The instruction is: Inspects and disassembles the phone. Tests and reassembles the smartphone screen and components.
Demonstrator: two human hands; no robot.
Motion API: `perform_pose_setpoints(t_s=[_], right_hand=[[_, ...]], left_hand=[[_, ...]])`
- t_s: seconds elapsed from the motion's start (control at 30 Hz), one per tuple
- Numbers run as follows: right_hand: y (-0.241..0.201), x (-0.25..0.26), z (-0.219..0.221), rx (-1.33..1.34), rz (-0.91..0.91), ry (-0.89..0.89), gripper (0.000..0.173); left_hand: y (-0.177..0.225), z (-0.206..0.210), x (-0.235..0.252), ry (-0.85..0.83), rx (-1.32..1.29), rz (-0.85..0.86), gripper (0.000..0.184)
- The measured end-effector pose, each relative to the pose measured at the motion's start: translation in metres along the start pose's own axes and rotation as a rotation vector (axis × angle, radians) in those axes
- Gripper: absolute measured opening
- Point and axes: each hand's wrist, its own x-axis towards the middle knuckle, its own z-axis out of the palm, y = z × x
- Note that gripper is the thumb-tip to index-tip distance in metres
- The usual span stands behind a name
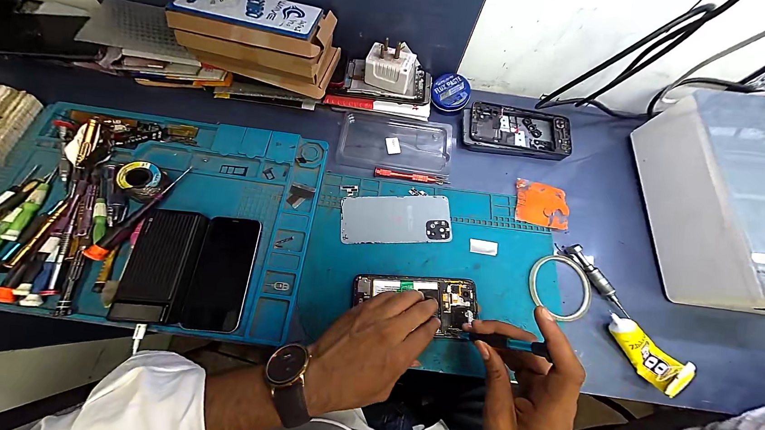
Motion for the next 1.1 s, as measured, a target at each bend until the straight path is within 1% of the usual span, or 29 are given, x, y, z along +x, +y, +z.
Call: perform_pose_setpoints(t_s=[0.17, 0.23, 0.33, 0.37, 0.4, 0.5, 0.53, 0.57, 0.6, 0.63, 0.67, 0.77, 0.8, 0.83, 0.9, 0.93, 1.03, 1.07, 1.1], right_hand=[[-0.003, 0.007, -0.002, -0.007, -0.073, -0.114, 0.056], [-0.008, 0.012, 0.001, -0.043, -0.087, -0.096, 0.051], [-0.010, 0.018, 0.009, -0.148, -0.141, 0.015, 0.033], [-0.011, 0.021, 0.009, -0.155, -0.158, 0.005, 0.030], [-0.012, 0.024, 0.007, -0.141, -0.164, -0.049, 0.029], [-0.010, 0.032, -0.005, -0.029, -0.165, -0.297, 0.035], [-0.007, 0.032, -0.007, -0.012, -0.165, -0.309, 0.038], [-0.004, 0.031, -0.006, -0.030, -0.167, -0.266, 0.041], [-0.002, 0.030, -0.004, -0.060, -0.173, -0.187, 0.043], [0.000, 0.030, -0.002, -0.088, -0.179, -0.118, 0.041], [-0.001, 0.029, -0.001, -0.083, -0.177, -0.093, 0.039], [-0.006, 0.031, -0.007, 0.069, -0.148, -0.208, 0.044], [-0.006, 0.030, -0.007, 0.072, -0.139, -0.207, 0.047], [-0.005, 0.028, -0.004, 0.049, -0.131, -0.160, 0.048], [-0.003, 0.026, 0.004, -0.010, -0.123, -0.006, 0.043], [-0.003, 0.026, 0.004, -0.003, -0.118, 0.008, 0.041], [-0.008, 0.027, -0.002, 0.129, -0.103, -0.148, 0.049], [-0.008, 0.027, -0.002, 0.103, -0.108, -0.155, 0.050], [-0.008, 0.026, 0.001, 0.046, -0.111, -0.104, 0.049]], left_hand=[[-0.001, -0.002, 0.000, -0.014, -0.004, 0.000, 0.038], [-0.001, -0.001, 0.000, -0.007, -0.015, 0.002, 0.038], [0.000, -0.004, 0.002, -0.021, -0.056, -0.002, 0.037], [0.000, -0.005, 0.003, -0.031, -0.071, -0.008, 0.037], [0.000, -0.007, 0.003, -0.039, -0.085, -0.012, 0.037], [0.000, -0.008, 0.002, -0.047, -0.117, -0.013, 0.039], [-0.001, -0.007, 0.001, -0.044, -0.125, -0.008, 0.039], [-0.001, -0.006, 0.001, -0.032, -0.131, 0.000, 0.039], [-0.002, -0.006, 0.000, -0.018, -0.132, 0.008, 0.039], [-0.003, -0.006, -0.001, -0.019, -0.131, 0.011, 0.039], [-0.003, -0.008, -0.002, -0.031, -0.132, 0.010, 0.040], [-0.004, -0.010, -0.002, -0.063, -0.137, 0.015, 0.042], [-0.005, -0.009, -0.002, -0.058, -0.136, 0.019, 0.041], [-0.005, -0.008, -0.002, -0.049, -0.132, 0.023, 0.039], [-0.006, -0.007, -0.001, -0.041, -0.114, 0.029, 0.036], [-0.006, -0.007, 0.000, -0.043, -0.101, 0.029, 0.035], [-0.006, -0.006, 0.002, -0.024, -0.080, 0.027, 0.033], [-0.006, -0.006, 0.003, -0.015, -0.080, 0.026, 0.032], [-0.006, -0.006, 0.004, -0.006, -0.082, 0.023, 0.030]])
